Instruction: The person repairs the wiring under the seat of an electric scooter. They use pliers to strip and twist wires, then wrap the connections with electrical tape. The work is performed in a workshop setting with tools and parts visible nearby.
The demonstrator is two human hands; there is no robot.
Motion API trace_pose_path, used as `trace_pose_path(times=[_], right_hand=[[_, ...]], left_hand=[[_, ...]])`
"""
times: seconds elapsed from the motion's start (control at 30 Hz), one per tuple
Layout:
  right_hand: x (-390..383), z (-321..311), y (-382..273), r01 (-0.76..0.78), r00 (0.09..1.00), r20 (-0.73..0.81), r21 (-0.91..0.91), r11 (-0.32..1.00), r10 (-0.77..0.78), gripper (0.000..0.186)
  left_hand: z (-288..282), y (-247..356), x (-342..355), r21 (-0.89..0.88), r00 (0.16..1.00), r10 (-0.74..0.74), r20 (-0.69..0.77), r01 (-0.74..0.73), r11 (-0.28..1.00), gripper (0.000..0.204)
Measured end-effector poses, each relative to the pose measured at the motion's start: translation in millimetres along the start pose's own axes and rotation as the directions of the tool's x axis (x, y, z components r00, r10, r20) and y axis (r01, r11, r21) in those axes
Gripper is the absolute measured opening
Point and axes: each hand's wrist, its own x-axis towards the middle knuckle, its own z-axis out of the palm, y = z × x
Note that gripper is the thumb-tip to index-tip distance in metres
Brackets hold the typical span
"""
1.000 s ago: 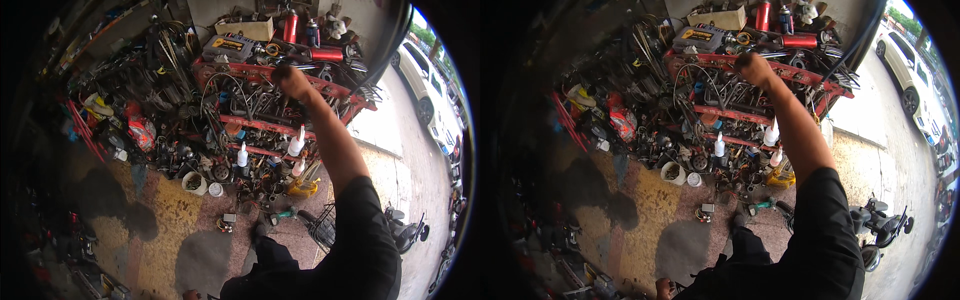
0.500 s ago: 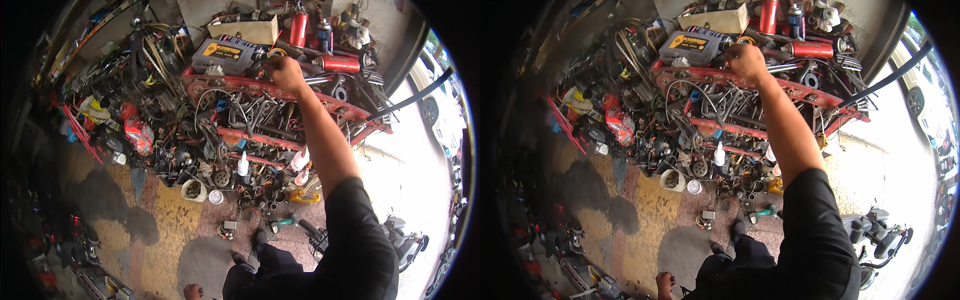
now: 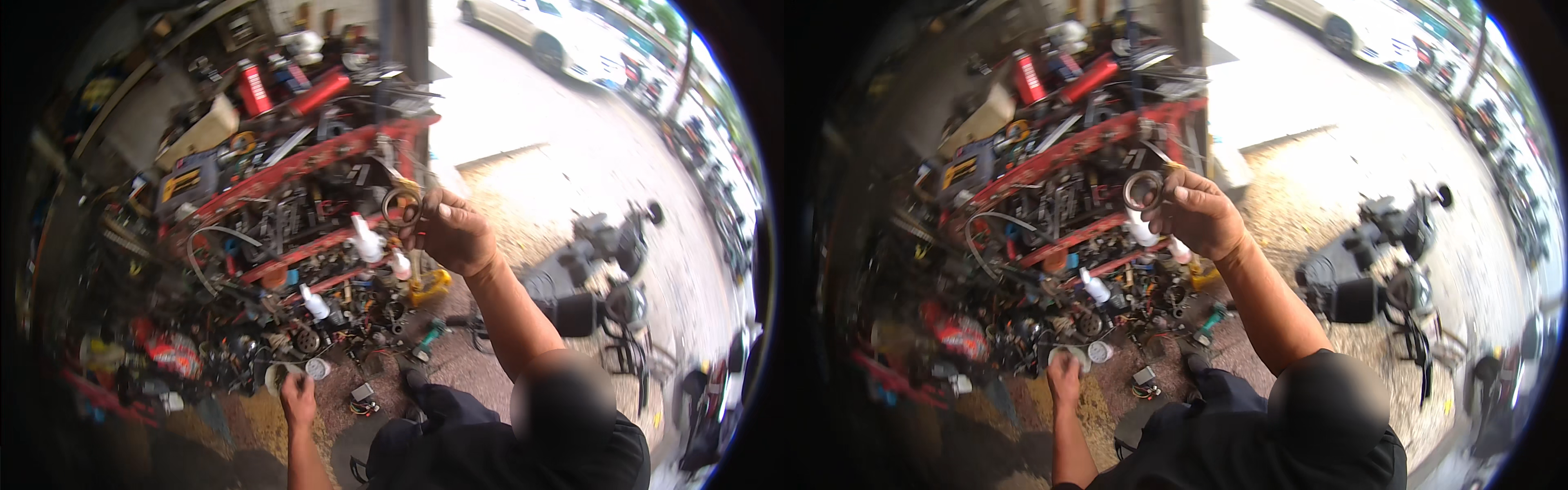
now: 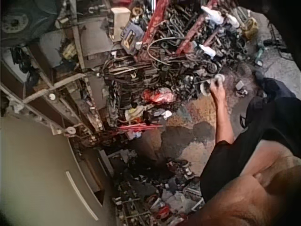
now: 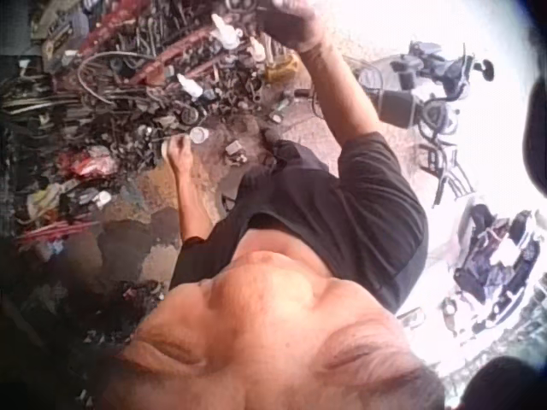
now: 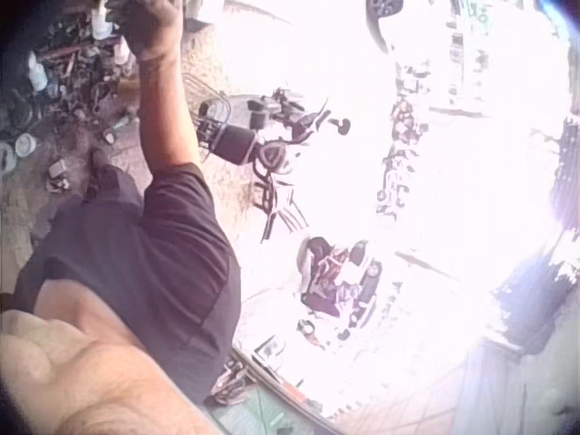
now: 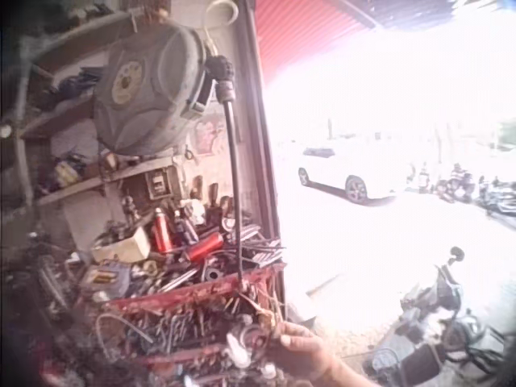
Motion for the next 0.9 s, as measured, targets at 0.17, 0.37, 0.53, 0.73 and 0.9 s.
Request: trace_pose_path(times=[0.17,0.37,0.53,0.73,0.9], right_hand=[[-177,22,-14,0.002,0.944,-0.322,-0.235,0.972,-0.079,0.015],[-360,58,9,-0.058,0.812,-0.583,-0.149,0.987,-0.04,0.021],[-474,78,-7,0.085,0.732,-0.651,-0.206,0.975,-0.201,0.021],[-624,97,-63,0.121,0.531,-0.723,-0.452,0.884,-0.443,0.03],[-747,115,-114,-0.342,0.237,-0.722,-0.689,0.639,-0.651,0.038]], left_hand=[[91,116,-21,-0.475,0.828,0.394,0.398,-0.181,0.861,0.009],[180,179,-159,-0.509,0.387,0.524,0.759,-0.149,0.848,0.052],[238,191,-261,-0.484,0.121,0.486,0.865,-0.046,0.874,0.054],[334,211,-393,-0.452,-0.074,0.45,0.89,-0.022,0.892,0.044],[413,236,-509,-0.405,-0.264,0.384,0.885,-0.029,0.914,0.037]])
